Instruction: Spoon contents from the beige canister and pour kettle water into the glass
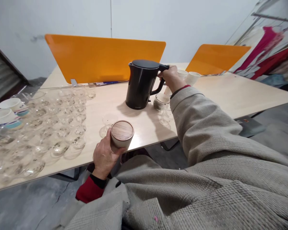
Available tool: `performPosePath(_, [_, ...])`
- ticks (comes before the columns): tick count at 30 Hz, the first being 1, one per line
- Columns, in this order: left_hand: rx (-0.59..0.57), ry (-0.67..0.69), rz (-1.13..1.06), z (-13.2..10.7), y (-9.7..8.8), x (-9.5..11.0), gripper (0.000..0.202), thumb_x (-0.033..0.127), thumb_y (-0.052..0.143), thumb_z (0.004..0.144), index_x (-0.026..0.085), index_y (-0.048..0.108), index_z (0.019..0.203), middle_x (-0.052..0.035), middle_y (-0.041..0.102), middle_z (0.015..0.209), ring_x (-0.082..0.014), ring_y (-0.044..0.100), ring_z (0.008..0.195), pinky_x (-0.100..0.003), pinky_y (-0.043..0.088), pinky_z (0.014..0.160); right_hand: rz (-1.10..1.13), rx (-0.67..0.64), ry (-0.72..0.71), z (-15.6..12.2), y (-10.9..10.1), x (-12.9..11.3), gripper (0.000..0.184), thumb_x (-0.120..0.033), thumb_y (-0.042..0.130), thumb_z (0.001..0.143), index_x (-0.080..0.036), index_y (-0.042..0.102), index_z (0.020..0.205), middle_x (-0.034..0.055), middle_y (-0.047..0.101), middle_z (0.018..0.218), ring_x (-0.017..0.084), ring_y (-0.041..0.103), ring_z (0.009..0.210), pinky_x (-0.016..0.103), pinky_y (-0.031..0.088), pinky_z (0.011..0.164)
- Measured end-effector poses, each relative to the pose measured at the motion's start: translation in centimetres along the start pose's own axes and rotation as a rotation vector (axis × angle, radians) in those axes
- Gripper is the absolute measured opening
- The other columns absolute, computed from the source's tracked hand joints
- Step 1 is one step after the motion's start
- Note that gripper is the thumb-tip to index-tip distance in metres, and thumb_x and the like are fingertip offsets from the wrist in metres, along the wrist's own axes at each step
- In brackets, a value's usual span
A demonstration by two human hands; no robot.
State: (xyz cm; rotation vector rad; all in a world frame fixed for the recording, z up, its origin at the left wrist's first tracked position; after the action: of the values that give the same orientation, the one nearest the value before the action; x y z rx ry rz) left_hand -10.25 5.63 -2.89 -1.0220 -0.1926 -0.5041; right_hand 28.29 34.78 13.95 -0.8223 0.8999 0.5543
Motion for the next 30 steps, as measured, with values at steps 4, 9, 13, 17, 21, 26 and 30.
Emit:
performPosePath(4, [-0.011, -0.003, -0.003, 0.1, 0.0, 0.0, 0.105, 0.063, 0.084, 0.087, 0.013, 0.041, 0.168, -0.0171, 0.082, 0.119, -0.0354, 0.080, 0.103, -0.042, 0.061, 0.088, -0.080, 0.034, 0.142, -0.2, -0.3, 0.2, 0.025, 0.000, 0.074, 0.080, -0.020, 0.059, 0.081, -0.0056, 0.055, 0.070, 0.013, 0.056, 0.072, 0.035, 0.053, 0.078])
performPosePath(9, [-0.038, 0.011, -0.009, 0.3, -0.2, 0.2, 0.100, 0.062, 0.083, 0.088, 0.012, 0.044, 0.165, -0.0185, 0.080, 0.127, -0.0347, 0.079, 0.106, -0.041, 0.060, 0.089, -0.221, -0.107, 0.170, -2.2, -1.6, -2.2, 0.033, 0.002, 0.078, 0.081, -0.018, 0.065, 0.105, 0.0030, 0.068, 0.095, 0.018, 0.062, 0.091, 0.040, 0.053, 0.093])
performPosePath(13, [-0.074, -0.011, -0.014, 0.4, -0.1, 0.3, 0.101, 0.064, 0.082, 0.088, 0.013, 0.044, 0.166, -0.0190, 0.078, 0.133, -0.0345, 0.079, 0.109, -0.042, 0.060, 0.091, -0.386, -0.005, -0.018, -6.7, -4.6, -6.3, 0.070, 0.002, 0.085, 0.079, -0.021, 0.059, 0.141, 0.0197, 0.058, 0.154, 0.028, 0.055, 0.137, 0.047, 0.041, 0.122])
performPosePath(17, [-0.110, -0.047, -0.035, 0.4, -0.1, 0.2, 0.105, 0.066, 0.085, 0.084, 0.014, 0.044, 0.165, -0.0197, 0.078, 0.136, -0.0351, 0.078, 0.112, -0.042, 0.059, 0.091, -0.313, -0.002, -0.430, -15.5, -5.8, -8.7, 0.052, -0.010, 0.075, 0.092, -0.017, 0.063, 0.142, 0.0174, 0.066, 0.145, 0.031, 0.063, 0.134, 0.056, 0.043, 0.123])
performPosePath(21, [-0.132, -0.081, -0.047, 0.6, -0.2, 0.3, 0.106, 0.066, 0.086, 0.082, 0.015, 0.044, 0.166, -0.0193, 0.078, 0.135, -0.0365, 0.078, 0.115, -0.043, 0.059, 0.095, -0.053, -0.466, -0.609, -26.0, -2.6, -7.1, 0.043, -0.044, 0.066, 0.104, -0.025, 0.067, 0.143, 0.0131, 0.073, 0.138, 0.031, 0.071, 0.123, 0.055, 0.058, 0.108])
performPosePath(26, [-0.143, -0.115, -0.070, 0.5, -0.3, 0.3, 0.105, 0.061, 0.088, 0.081, 0.019, 0.043, 0.166, -0.0178, 0.075, 0.144, -0.0368, 0.077, 0.120, -0.044, 0.059, 0.100, -0.112, -0.653, -0.717, -33.2, 2.4, -5.4, 0.086, -0.080, 0.062, 0.096, -0.024, 0.055, 0.161, 0.0180, 0.064, 0.155, 0.040, 0.060, 0.142, 0.062, 0.051, 0.120])
performPosePath(30, [-0.143, -0.096, -0.119, 0.5, -0.3, 0.2, 0.099, 0.058, 0.086, 0.085, 0.020, 0.043, 0.165, -0.0178, 0.070, 0.152, -0.0357, 0.075, 0.125, -0.044, 0.058, 0.103, -0.201, -0.633, -0.725, -34.8, 4.6, -5.3, 0.099, -0.087, 0.064, 0.089, -0.021, 0.055, 0.161, 0.0212, 0.061, 0.154, 0.043, 0.058, 0.138, 0.063, 0.054, 0.116])
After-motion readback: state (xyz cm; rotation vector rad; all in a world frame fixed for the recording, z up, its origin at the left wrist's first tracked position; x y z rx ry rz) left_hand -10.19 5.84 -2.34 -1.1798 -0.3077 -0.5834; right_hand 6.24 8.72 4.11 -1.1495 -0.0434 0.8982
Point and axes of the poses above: each hand's wrist, its own z-axis towards the middle knuckle, its own y-axis out of the palm, x = y × z, the point moved 5 cm from there along z, towards the middle knuckle
